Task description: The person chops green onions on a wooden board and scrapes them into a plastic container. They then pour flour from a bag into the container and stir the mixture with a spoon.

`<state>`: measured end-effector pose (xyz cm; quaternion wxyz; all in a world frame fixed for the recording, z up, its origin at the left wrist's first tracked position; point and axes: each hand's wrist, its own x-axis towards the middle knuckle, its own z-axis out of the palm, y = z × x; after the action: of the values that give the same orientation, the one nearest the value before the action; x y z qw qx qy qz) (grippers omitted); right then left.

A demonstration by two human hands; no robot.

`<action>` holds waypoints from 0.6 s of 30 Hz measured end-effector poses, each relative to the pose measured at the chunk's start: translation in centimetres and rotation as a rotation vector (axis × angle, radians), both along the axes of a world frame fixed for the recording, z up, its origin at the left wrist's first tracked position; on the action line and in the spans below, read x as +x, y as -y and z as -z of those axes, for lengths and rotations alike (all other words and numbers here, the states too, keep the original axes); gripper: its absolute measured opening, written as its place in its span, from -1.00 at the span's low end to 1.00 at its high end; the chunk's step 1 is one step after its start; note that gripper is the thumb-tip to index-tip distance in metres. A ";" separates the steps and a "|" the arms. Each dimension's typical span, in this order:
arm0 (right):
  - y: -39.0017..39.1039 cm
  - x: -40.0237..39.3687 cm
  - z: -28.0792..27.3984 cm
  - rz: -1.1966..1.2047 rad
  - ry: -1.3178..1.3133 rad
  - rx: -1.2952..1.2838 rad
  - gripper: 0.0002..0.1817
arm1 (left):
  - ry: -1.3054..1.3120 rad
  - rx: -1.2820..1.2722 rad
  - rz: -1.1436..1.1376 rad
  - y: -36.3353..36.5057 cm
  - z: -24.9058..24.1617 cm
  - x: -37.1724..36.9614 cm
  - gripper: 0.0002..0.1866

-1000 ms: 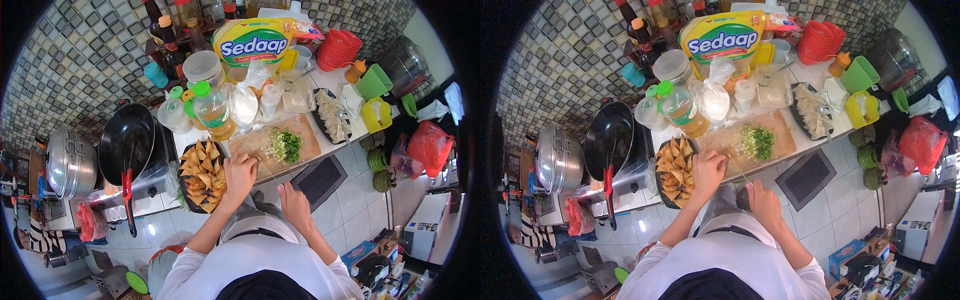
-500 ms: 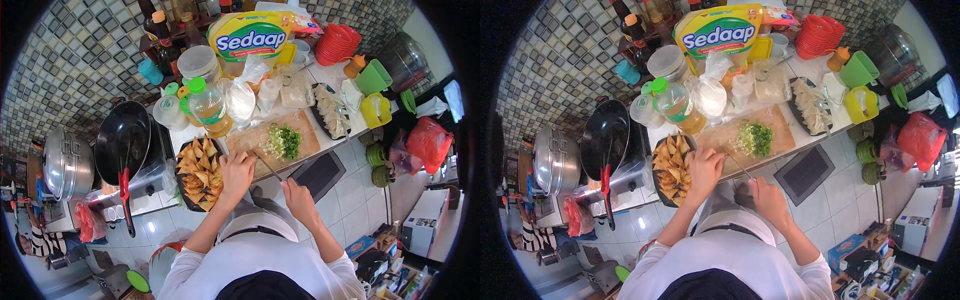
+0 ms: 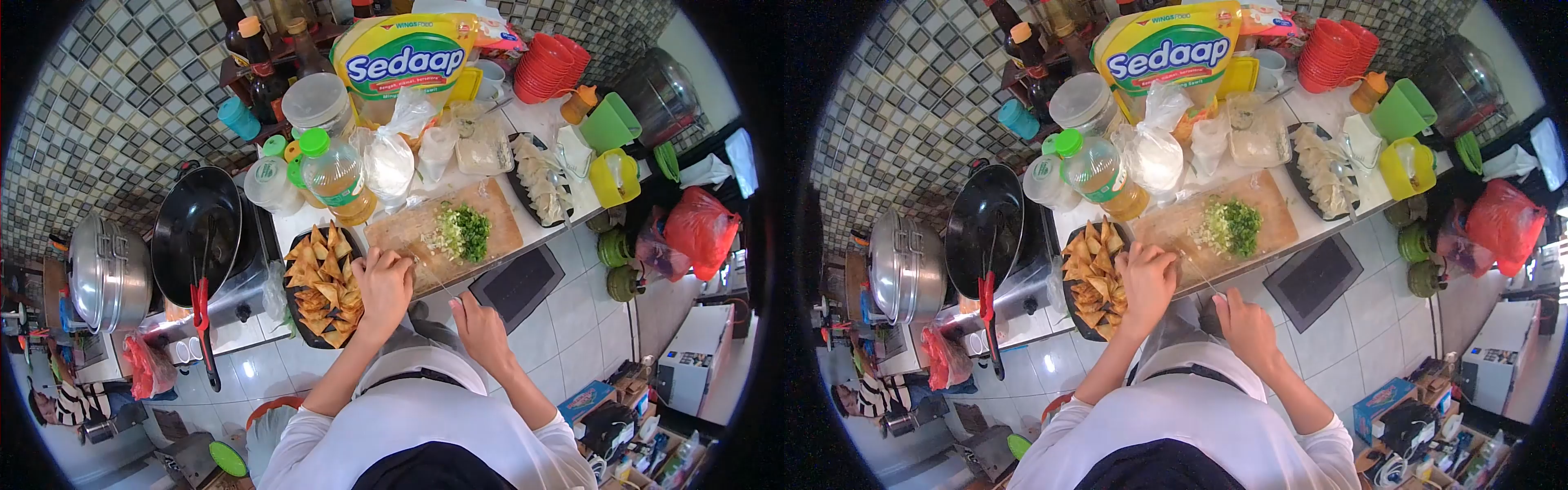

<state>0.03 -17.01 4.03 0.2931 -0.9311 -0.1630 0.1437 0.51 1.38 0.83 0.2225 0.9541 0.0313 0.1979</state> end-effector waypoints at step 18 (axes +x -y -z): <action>0.4 1.0 0.2 -0.093 0.073 -0.143 -0.67 | 0.021 -0.125 -0.095 -0.1 -0.1 0.1 -0.91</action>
<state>0.99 -17.44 3.78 0.2128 -0.9456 -0.2061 0.1343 0.62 1.52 0.97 0.2723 0.9337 0.0866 0.2160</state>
